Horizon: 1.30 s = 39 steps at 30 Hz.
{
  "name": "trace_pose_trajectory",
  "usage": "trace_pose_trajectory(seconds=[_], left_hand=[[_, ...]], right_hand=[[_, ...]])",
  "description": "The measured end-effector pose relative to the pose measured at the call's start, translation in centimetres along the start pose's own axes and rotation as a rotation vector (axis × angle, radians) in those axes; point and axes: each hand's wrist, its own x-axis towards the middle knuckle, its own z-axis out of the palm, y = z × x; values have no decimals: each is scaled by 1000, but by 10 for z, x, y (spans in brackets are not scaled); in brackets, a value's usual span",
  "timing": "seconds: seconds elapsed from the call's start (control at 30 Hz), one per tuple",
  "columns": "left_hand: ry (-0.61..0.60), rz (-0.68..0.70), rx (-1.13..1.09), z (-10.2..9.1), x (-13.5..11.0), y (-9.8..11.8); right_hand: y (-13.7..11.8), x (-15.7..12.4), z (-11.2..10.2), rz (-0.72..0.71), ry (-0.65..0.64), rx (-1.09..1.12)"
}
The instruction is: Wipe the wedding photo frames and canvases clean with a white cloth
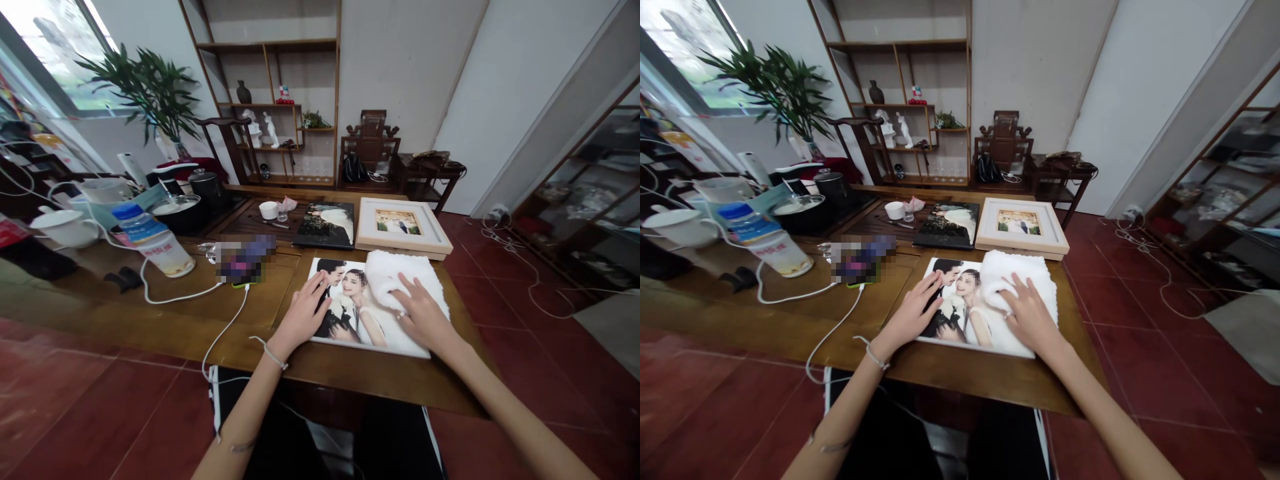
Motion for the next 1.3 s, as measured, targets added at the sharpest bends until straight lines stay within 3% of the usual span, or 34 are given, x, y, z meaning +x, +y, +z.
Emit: trace_pose_trajectory(seconds=[0.2,0.3,0.4,0.6,0.7,0.8,1.07,1.17,1.3], left_hand=[[22,4,26,1,0,2],[24,15,33,1,0,2],[10,16,32,0,0,0],[-1,24,15,1,0,-4],[2,12,2,2,0,-4],[6,-5,-14,1,0,-2],[0,-27,-10,-2,0,4],[-14,-38,-18,-2,-1,4],[-18,-27,-27,-2,-1,1]], right_hand=[[-70,-55,-21,-85,-41,91],[-89,-67,-31,-124,-98,136],[-80,-55,-30,-123,-131,146],[-22,5,-9,11,-104,28],[-5,20,-4,32,-89,7],[-10,12,-5,-6,-105,12],[-75,-57,-32,-190,-168,149],[-71,-52,-35,-188,-203,160],[-41,-18,-25,-113,-183,90]])
